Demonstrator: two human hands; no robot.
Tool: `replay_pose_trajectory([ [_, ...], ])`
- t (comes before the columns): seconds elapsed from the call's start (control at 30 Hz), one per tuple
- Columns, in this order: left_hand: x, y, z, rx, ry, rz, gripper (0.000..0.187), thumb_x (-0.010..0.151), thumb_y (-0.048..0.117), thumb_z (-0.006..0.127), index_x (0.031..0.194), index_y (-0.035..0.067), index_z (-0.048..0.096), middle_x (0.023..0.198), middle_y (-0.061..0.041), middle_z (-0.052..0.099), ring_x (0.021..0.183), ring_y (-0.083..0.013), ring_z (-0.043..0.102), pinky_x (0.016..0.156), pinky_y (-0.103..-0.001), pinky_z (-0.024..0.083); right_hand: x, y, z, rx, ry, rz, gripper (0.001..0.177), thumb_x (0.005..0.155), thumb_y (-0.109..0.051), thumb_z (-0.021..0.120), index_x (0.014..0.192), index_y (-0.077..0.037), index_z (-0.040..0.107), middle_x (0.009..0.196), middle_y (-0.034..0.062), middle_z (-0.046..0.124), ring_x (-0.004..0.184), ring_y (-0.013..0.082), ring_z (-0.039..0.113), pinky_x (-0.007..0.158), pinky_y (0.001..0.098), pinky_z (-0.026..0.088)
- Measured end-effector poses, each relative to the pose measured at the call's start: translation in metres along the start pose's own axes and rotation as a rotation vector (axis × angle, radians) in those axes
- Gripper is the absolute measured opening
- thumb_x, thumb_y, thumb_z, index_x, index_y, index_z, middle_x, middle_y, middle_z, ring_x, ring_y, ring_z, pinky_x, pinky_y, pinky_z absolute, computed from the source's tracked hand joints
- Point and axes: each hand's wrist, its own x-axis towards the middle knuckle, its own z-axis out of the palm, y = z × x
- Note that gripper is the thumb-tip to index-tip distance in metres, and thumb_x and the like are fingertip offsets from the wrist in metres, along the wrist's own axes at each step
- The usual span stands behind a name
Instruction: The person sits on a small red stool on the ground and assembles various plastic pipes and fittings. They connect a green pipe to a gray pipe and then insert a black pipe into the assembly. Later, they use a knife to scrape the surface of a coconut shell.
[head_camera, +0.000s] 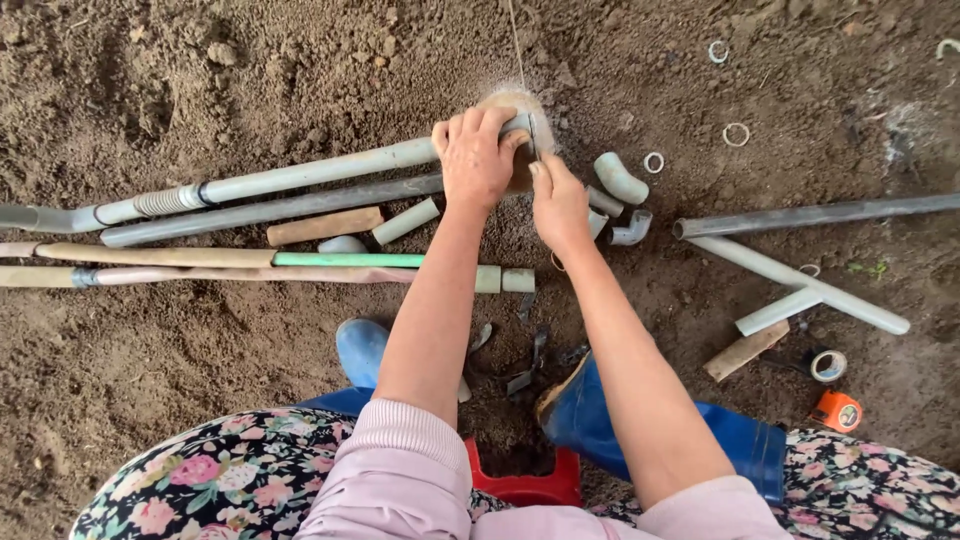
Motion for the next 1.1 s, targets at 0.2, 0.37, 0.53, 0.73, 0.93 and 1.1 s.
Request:
replay_pose_trajectory([
  [0.2,0.005,-0.014,0.017,-0.02,0.052,-0.001,0.037,0.084,0.055,0.054,0.112,0.031,0.053,0.101,0.003,0.051,0.11,-0.0178,0.047,0.1,-0.037,0.027,-0.068,0.0,-0.012,0.039,-0.071,0.119,0.045,0.101,-0.03,0.036,0.137,-0.005,0.044,0.131,0.0231,0.05,0.122,0.0376,0.047,0.101,0.0528,0.038],
  [0.37,-0.001,-0.015,0.02,0.017,0.046,0.0,0.038,0.085,0.06,0.05,0.112,0.032,0.054,0.1,0.005,0.052,0.109,-0.0152,0.047,0.1,-0.037,0.024,-0.088,0.013,-0.018,0.031,-0.106,0.227,0.042,0.099,-0.028,0.041,0.135,-0.009,0.048,0.13,0.0233,0.051,0.124,0.0379,0.044,0.104,0.0515,0.036],
  [0.53,-0.001,-0.017,0.02,0.0,0.094,0.025,0.037,0.084,0.056,0.054,0.111,0.031,0.054,0.1,0.004,0.052,0.107,-0.0166,0.047,0.099,-0.037,0.025,-0.013,0.011,0.001,0.055,-0.071,0.109,0.042,0.102,-0.032,0.039,0.136,-0.008,0.047,0.133,0.0203,0.049,0.126,0.0347,0.043,0.105,0.0497,0.035],
  [0.73,0.002,-0.019,0.025,0.001,0.105,0.021,0.036,0.083,0.057,0.054,0.11,0.033,0.054,0.099,0.004,0.053,0.107,-0.0158,0.048,0.1,-0.037,0.024,-0.013,0.003,0.0,0.073,-0.064,0.108,0.046,0.102,-0.033,0.036,0.138,-0.005,0.042,0.133,0.0203,0.049,0.125,0.0341,0.044,0.104,0.0497,0.036],
  [0.93,0.0,-0.017,0.022,0.006,0.093,0.0,0.036,0.083,0.056,0.056,0.11,0.032,0.055,0.099,0.004,0.053,0.108,-0.0162,0.048,0.099,-0.036,0.025,-0.085,0.011,-0.016,0.014,-0.115,0.252,0.042,0.099,-0.027,0.04,0.136,-0.011,0.048,0.124,0.0201,0.057,0.118,0.0362,0.05,0.101,0.0503,0.039],
  [1.1,0.004,0.002,-0.011,-0.019,-0.013,-0.008,0.026,0.086,0.04,0.058,0.108,0.027,0.06,0.11,0.0,0.062,0.101,-0.0229,0.052,0.093,-0.039,0.027,-0.077,0.033,-0.004,-0.033,-0.135,0.265,0.046,0.093,-0.033,0.042,0.134,-0.017,0.049,0.126,0.0101,0.059,0.109,0.0234,0.058,0.09,0.0343,0.044],
])
